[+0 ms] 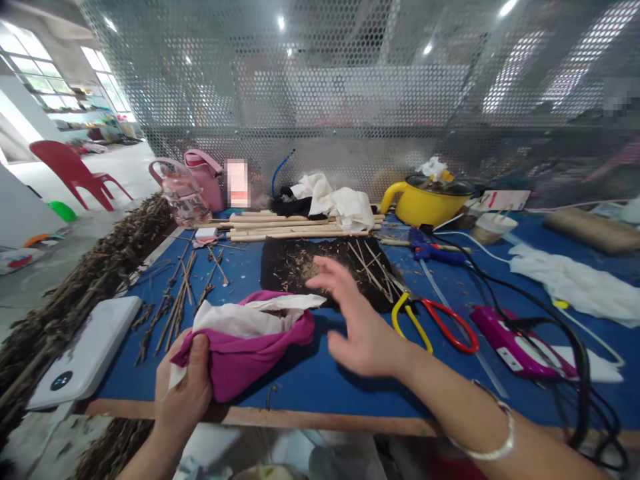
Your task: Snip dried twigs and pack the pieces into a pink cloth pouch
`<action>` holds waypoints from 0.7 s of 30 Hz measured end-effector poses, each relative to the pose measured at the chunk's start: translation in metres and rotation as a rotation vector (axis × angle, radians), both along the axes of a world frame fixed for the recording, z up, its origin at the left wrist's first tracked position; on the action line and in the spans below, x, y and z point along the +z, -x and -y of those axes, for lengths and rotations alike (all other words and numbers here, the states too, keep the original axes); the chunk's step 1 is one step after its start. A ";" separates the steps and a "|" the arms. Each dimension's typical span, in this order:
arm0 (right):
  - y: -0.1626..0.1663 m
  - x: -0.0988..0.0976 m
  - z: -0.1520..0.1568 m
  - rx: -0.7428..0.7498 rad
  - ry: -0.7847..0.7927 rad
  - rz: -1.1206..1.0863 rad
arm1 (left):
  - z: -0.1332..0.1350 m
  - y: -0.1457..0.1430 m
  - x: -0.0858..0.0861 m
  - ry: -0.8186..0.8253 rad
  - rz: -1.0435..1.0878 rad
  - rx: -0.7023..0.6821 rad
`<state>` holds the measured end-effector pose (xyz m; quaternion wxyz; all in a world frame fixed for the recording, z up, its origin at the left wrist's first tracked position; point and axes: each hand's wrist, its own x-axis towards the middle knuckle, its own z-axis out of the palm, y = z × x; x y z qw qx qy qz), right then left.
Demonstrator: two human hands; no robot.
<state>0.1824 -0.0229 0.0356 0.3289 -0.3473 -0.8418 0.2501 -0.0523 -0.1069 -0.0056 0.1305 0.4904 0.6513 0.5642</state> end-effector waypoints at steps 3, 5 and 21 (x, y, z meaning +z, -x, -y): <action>0.007 0.013 0.007 0.149 -0.146 0.287 | 0.000 0.003 -0.002 0.011 -0.003 -0.018; 0.011 0.010 0.001 0.147 -0.156 0.311 | 0.000 0.005 -0.002 0.012 -0.003 -0.022; 0.062 -0.009 0.013 0.420 -0.291 0.031 | 0.004 0.011 0.006 0.112 -0.207 -0.333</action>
